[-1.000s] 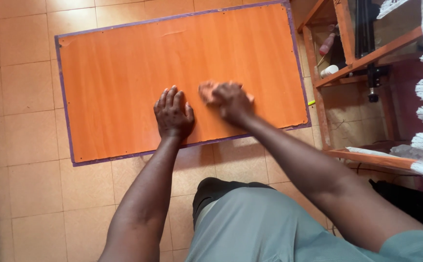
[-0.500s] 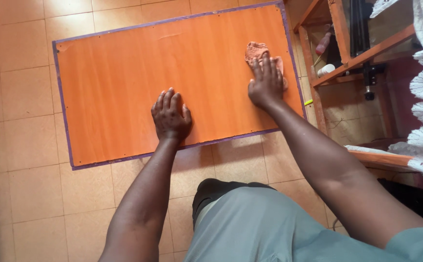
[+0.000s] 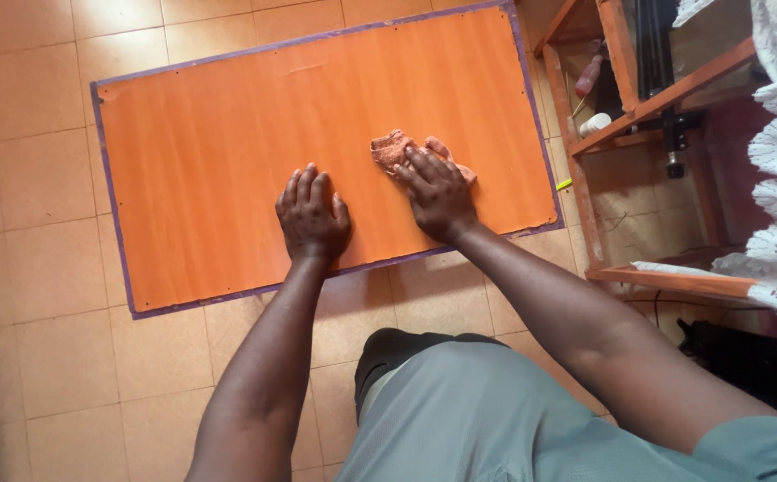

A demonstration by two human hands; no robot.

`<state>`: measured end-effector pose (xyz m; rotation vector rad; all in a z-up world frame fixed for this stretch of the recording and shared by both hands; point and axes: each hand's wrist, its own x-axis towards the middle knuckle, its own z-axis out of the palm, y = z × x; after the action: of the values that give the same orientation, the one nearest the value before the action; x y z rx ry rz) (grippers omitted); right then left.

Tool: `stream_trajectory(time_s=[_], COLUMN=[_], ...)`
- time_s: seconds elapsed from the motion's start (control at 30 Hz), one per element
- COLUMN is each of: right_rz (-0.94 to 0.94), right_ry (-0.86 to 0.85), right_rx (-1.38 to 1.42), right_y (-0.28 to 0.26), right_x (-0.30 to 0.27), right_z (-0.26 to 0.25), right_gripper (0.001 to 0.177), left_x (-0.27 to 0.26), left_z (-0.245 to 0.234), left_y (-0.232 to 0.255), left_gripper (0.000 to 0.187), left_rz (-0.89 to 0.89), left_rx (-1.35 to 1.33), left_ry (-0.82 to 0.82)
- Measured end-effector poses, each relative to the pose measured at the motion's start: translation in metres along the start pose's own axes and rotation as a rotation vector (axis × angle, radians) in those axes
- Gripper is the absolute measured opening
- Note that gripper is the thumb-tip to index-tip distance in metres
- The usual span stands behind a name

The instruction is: Wiping a wooden table surface with a cloth.

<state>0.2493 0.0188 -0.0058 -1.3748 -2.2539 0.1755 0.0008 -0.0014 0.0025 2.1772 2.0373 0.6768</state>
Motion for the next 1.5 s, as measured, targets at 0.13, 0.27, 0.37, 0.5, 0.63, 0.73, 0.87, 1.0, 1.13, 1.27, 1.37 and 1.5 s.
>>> stream_trajectory(time_s=[0.13,0.27,0.37,0.5,0.63,0.73,0.87,1.0,1.13,1.27,1.37,1.5], right_rz=[0.004,0.003,0.007,0.0,0.024,0.044,0.042,0.018,0.021,0.015,-0.004,-0.019], right_ry=[0.03,0.037,0.047,0.061,0.076,0.066,0.059,0.065,0.049,0.044,0.049,0.039], right_rx=[-0.049,-0.058,-0.069,-0.076,-0.098,-0.088,-0.052,-0.025,0.0,0.071,0.119,0.151], right_y=[-0.005,-0.009,-0.013,-0.018,-0.02,-0.017,-0.012,-0.01,-0.006,-0.002,0.001,0.003], right_x=[0.001,0.003,0.005,0.006,0.01,0.003,0.003,0.0,0.001,0.0,0.001,-0.003], right_z=[-0.004,-0.009,-0.011,-0.016,-0.015,-0.012,-0.012,-0.009,-0.007,-0.009,-0.01,-0.008], right_gripper=[0.044,0.041,0.039,0.038,0.039,0.041,0.043,0.042,0.043,0.047,0.048,0.048], left_x=[0.001,0.001,0.001,0.002,0.006,0.005,0.001,0.003,0.0,0.0,-0.001,-0.004], left_z=[-0.001,0.001,0.001,-0.001,-0.002,-0.004,-0.004,-0.005,-0.002,0.003,0.004,0.006], left_y=[0.0,-0.001,-0.003,0.0,-0.003,0.002,0.001,0.004,0.002,0.0,-0.002,-0.001], left_gripper=[0.043,0.043,0.043,0.046,0.047,0.048,0.046,0.045,0.043,0.043,0.043,0.043], left_rz=[0.019,0.029,0.031,0.036,0.061,0.048,0.038,0.041,-0.004,-0.001,0.016,0.008], left_rx=[-0.007,0.006,0.006,0.009,0.028,0.04,0.025,-0.004,0.054,0.034,0.05,0.035], left_ry=[0.005,-0.006,-0.019,-0.039,-0.034,-0.063,-0.055,-0.004,-0.017,0.002,0.027,0.016])
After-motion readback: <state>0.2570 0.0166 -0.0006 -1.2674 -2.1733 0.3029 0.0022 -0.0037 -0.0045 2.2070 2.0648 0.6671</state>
